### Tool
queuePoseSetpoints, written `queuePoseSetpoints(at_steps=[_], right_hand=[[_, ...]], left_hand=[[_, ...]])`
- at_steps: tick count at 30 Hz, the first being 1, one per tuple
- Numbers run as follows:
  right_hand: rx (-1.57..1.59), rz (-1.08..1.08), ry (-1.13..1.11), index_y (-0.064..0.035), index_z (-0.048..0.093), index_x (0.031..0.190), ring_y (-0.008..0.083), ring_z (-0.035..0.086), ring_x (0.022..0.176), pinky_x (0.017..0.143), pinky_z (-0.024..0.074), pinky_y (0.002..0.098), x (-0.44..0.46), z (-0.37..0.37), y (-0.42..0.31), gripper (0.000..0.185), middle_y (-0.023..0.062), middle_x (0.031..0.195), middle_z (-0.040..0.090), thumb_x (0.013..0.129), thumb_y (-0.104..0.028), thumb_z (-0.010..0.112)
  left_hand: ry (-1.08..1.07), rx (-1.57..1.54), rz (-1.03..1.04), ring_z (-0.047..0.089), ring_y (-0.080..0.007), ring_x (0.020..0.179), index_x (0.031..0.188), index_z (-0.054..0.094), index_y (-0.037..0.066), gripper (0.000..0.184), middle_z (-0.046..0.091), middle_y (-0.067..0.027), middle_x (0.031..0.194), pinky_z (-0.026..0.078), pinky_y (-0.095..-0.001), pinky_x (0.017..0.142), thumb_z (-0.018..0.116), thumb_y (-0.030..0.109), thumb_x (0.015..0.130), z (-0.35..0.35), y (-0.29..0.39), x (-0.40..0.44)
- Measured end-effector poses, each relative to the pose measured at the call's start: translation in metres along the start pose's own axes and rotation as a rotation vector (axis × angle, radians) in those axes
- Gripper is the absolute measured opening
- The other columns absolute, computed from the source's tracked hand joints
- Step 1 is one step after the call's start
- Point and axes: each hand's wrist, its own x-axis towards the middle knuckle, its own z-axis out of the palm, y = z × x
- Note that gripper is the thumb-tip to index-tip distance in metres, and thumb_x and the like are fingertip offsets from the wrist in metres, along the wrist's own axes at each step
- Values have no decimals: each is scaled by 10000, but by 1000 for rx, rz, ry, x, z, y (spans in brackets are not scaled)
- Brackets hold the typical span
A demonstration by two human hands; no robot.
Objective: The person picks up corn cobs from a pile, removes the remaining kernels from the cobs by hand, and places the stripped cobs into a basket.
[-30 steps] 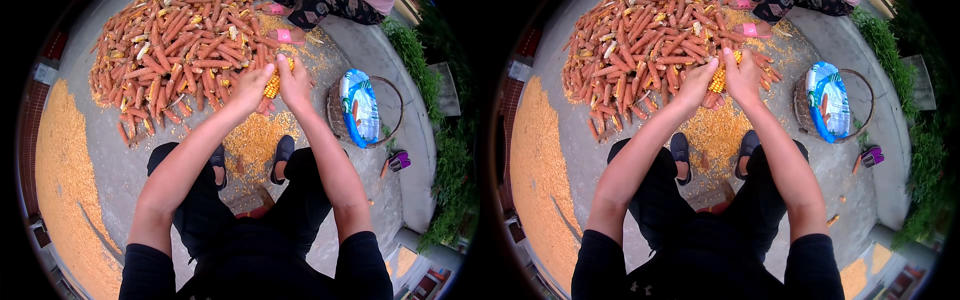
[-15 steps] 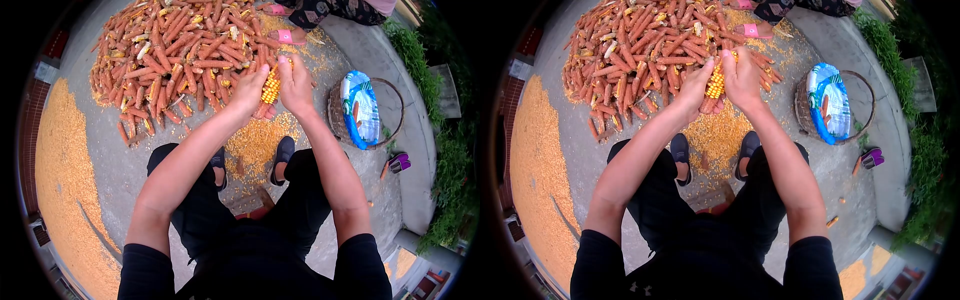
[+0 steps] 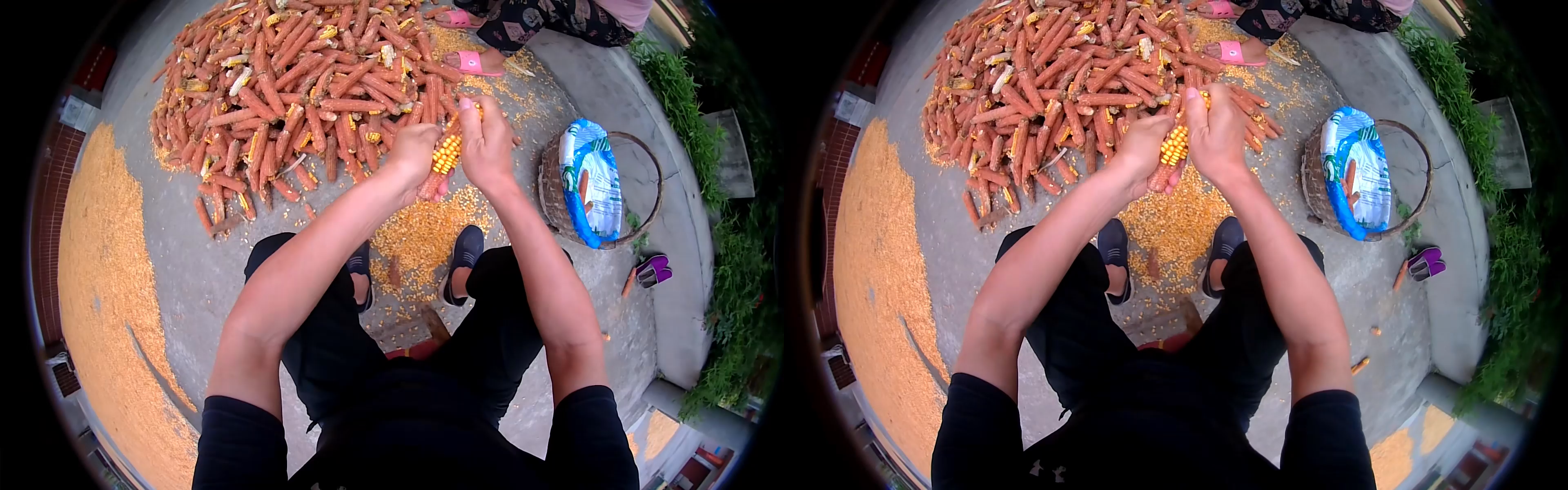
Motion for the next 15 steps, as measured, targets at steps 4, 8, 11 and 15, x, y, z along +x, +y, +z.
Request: queuePoseSetpoints(at_steps=[4,8,11,15], right_hand=[[174,-35,2,18,594,1027,239,623,785,725,477,373,2,2,4,290,160,841,640,1058,-260,516],[318,44,12,14,593,1023,167,568,850,772,462,340,9,0,14,287,101,886,620,1066,-256,503],[457,131,9,11,605,1044,142,557,873,781,464,324,13,-3,26,274,78,919,629,1062,-246,512],[461,86,5,7,621,1104,120,569,882,806,471,291,16,-10,26,279,67,970,646,1066,-244,505]], left_hand=[[-36,-85,-151,589,-250,440,1111,525,27,390,605,-140,739,461,-370,327,379,389,1097,-10,7,1],[-57,-68,-134,697,-247,677,1292,542,13,513,665,-134,938,594,-378,568,410,462,1083,-5,17,-4],[-157,25,106,708,-215,845,1365,541,8,566,673,-119,1095,584,-346,787,441,481,1070,-8,-5,14],[-279,240,85,693,-196,807,1271,581,8,505,695,-104,977,543,-321,748,473,456,1065,-11,5,6]])
